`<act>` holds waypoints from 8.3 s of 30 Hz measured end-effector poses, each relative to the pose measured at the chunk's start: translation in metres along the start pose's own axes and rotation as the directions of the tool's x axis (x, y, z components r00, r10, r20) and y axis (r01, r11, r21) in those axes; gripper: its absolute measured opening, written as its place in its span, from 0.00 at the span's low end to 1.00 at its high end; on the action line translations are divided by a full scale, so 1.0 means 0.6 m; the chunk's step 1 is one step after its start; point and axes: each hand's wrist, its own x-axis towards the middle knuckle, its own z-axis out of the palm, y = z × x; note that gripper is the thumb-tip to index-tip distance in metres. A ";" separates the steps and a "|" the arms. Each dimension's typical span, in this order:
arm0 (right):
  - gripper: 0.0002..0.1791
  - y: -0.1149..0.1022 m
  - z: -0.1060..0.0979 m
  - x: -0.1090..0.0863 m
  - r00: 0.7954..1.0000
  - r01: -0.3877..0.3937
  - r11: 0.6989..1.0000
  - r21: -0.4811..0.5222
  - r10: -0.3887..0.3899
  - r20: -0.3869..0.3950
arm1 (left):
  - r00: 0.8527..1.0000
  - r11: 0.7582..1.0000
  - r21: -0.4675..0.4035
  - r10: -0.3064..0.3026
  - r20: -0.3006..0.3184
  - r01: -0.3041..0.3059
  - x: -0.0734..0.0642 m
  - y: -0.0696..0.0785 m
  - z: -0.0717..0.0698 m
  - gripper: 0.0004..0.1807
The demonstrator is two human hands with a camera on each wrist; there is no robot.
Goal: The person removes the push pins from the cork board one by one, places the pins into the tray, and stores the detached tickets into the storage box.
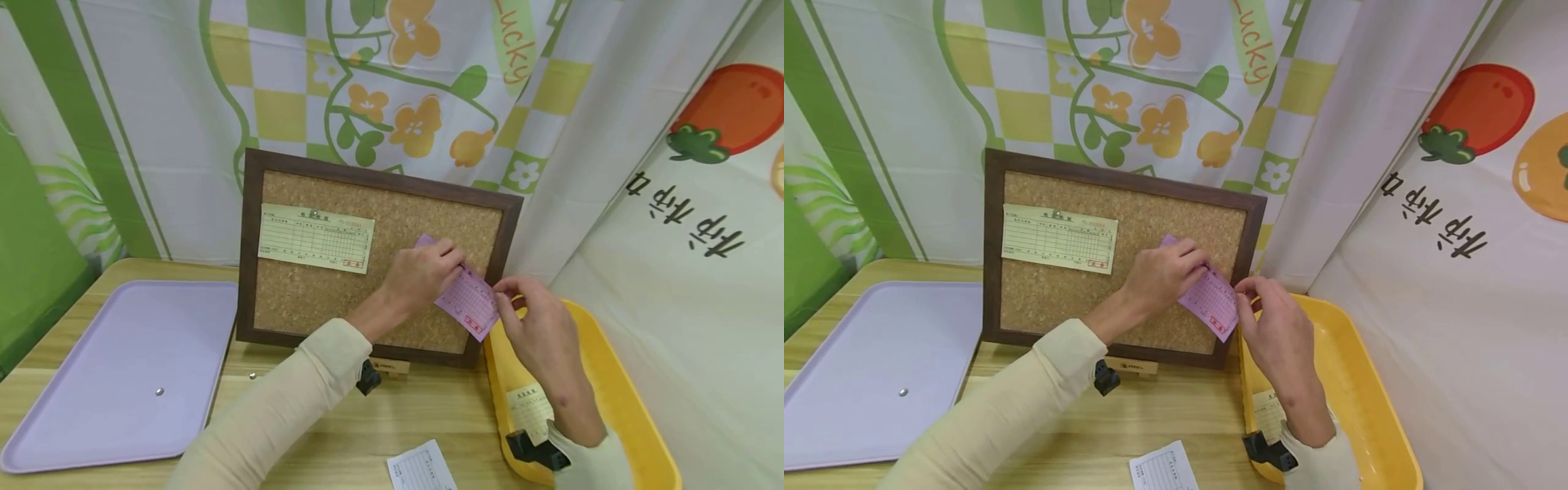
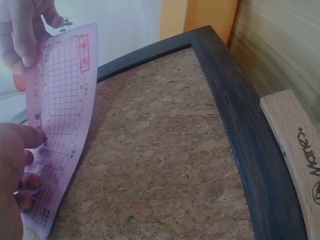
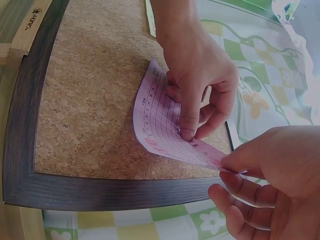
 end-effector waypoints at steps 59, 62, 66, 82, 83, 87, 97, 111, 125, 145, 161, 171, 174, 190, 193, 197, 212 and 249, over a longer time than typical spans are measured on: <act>0.06 0.077 -0.075 -0.083 0.966 -0.232 0.973 0.008 0.230 0.119 | 0.998 0.997 0.034 -0.065 0.016 0.064 -0.272 -0.113 -0.230 0.06; 0.07 0.086 -0.078 -0.088 0.958 -0.262 0.965 -0.016 0.262 0.115 | 0.996 0.995 0.046 -0.088 0.003 0.087 -0.294 -0.125 -0.252 0.07; 0.06 0.097 -0.082 -0.096 0.953 -0.282 0.958 -0.046 0.285 0.099 | 0.992 0.990 0.070 -0.125 0.003 0.124 -0.322 -0.140 -0.276 0.04; 0.10 0.129 -0.098 -0.116 0.908 -0.390 0.908 -0.154 0.406 0.097 | 0.969 0.960 0.153 -0.243 0.040 0.235 -0.421 -0.178 -0.324 0.05; 0.10 0.129 -0.098 -0.117 0.899 -0.408 0.896 -0.173 0.428 0.096 | 0.966 0.957 0.157 -0.255 0.052 0.244 -0.425 -0.180 -0.326 0.03; 0.11 0.137 -0.100 -0.119 0.872 -0.452 0.865 -0.220 0.480 0.098 | 0.944 0.940 0.178 -0.312 0.112 0.290 -0.442 -0.184 -0.334 0.08; 0.14 0.166 -0.108 -0.124 0.806 -0.507 0.799 -0.324 0.573 0.152 | 0.875 0.904 0.213 -0.416 0.246 0.370 -0.474 -0.199 -0.347 0.09; 0.15 0.187 -0.102 -0.137 0.755 -0.498 0.775 -0.389 0.608 0.246 | 0.799 0.879 0.212 -0.476 0.367 0.426 -0.500 -0.207 -0.350 0.09; 0.10 0.151 -0.086 -0.145 0.899 -0.307 0.923 -0.233 0.361 0.247 | 0.794 0.879 0.224 -0.477 0.376 0.421 -0.478 -0.195 -0.339 0.08; 0.06 0.038 0.005 -0.144 0.916 -0.044 0.999 -0.013 0.045 0.398 | 0.775 0.901 0.150 -0.428 0.465 0.407 -0.423 -0.158 -0.266 0.07; 0.11 0.015 0.069 -0.166 0.778 0.037 0.986 0.162 -0.130 0.615 | 0.737 0.903 0.104 -0.403 0.543 0.418 -0.429 -0.140 -0.237 0.09; 0.14 0.014 0.099 -0.176 0.715 0.064 0.981 0.181 -0.171 0.678 | 0.705 0.895 0.101 -0.408 0.580 0.435 -0.441 -0.140 -0.231 0.09; 0.15 0.012 0.105 -0.176 0.697 0.079 0.981 0.180 -0.183 0.693 | 0.706 0.896 0.102 -0.407 0.580 0.432 -0.444 -0.142 -0.229 0.09; 0.15 0.001 0.121 -0.185 0.659 0.106 0.985 0.135 -0.171 0.732 | 0.717 0.899 0.086 -0.397 0.573 0.430 -0.448 -0.141 -0.226 0.10; 0.13 0.000 0.124 -0.185 0.660 0.100 0.986 0.132 -0.165 0.733 | 0.713 0.898 0.083 -0.397 0.578 0.433 -0.448 -0.142 -0.225 0.11; 0.10 -0.003 0.128 -0.184 0.665 0.082 0.988 0.128 -0.150 0.732 | 0.707 0.896 0.078 -0.396 0.586 0.437 -0.447 -0.142 -0.225 0.11; 0.13 -0.004 0.126 -0.187 0.669 0.086 0.989 0.116 -0.144 0.729 | 0.708 0.895 0.078 -0.398 0.584 0.439 -0.447 -0.143 -0.221 0.12; 0.06 0.013 0.079 -0.153 0.819 0.019 0.995 0.097 -0.071 0.569 | 0.737 0.890 0.108 -0.429 0.522 0.442 -0.454 -0.146 -0.248 0.15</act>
